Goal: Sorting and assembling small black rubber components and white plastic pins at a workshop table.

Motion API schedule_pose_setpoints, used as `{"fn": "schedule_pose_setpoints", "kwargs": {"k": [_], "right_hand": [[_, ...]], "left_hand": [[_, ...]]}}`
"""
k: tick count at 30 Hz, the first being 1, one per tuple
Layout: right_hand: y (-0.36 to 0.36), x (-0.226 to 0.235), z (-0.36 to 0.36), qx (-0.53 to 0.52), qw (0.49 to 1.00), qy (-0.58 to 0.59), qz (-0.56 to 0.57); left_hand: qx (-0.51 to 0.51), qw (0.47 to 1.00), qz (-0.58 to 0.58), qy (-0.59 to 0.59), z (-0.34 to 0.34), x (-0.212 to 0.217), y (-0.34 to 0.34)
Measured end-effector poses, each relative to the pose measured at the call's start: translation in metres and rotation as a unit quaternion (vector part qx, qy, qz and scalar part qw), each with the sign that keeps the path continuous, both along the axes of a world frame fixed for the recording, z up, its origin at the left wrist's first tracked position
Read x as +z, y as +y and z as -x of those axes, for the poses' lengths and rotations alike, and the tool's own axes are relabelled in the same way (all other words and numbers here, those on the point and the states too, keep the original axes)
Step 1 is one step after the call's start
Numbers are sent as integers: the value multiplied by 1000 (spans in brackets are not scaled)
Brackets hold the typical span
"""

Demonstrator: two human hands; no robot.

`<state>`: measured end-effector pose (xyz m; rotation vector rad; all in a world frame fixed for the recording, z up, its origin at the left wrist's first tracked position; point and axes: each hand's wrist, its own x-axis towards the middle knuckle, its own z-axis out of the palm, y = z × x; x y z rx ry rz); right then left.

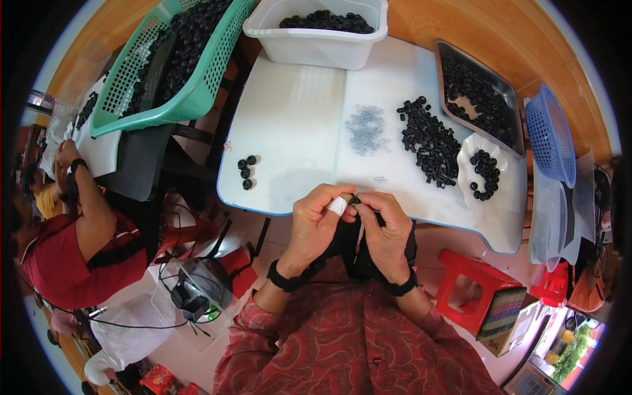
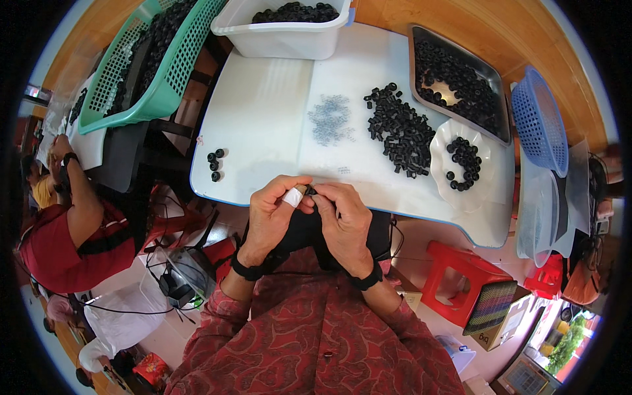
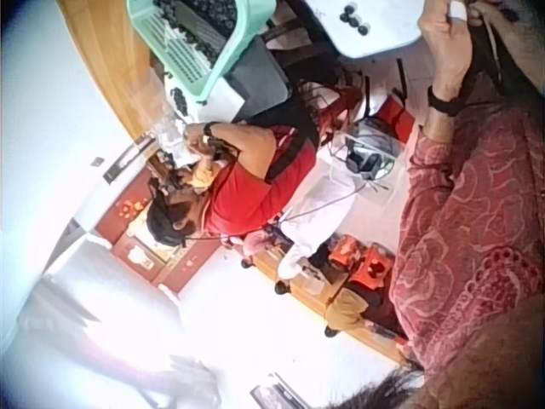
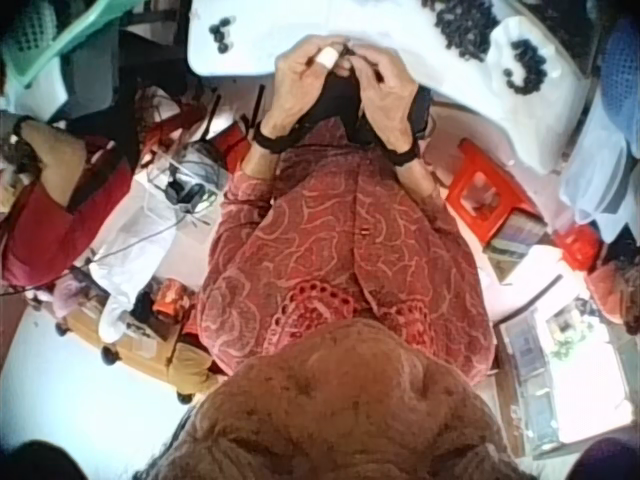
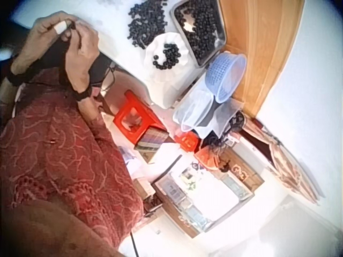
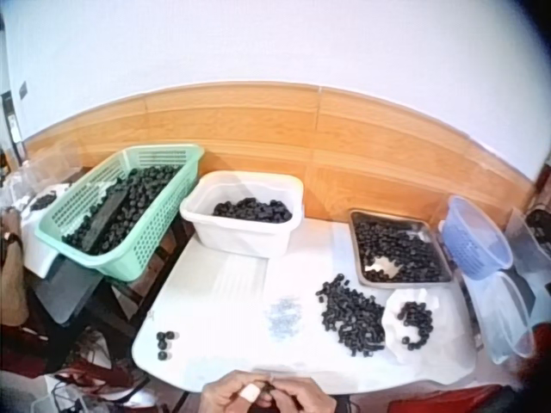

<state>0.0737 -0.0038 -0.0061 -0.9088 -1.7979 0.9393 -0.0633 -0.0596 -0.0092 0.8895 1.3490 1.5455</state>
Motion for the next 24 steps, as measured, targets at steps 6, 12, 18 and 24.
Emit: {"fn": "schedule_pose_setpoints", "kwargs": {"k": [6, 12, 18, 24], "right_hand": [[-1, 13, -6, 27, 993, 44, 102], [-3, 16, -11, 35, 983, 68, 166], [-4, 18, -13, 38, 984, 67, 158], [-6, 21, -13, 45, 982, 83, 166]], "left_hand": [[-3, 1000, 1, -23, -2, 9, -2], [-29, 997, -6, -68, -1, 10, -6], [-60, 988, -16, -139, 2, 5, -10], [-74, 981, -25, -179, 4, 8, -12]]}}
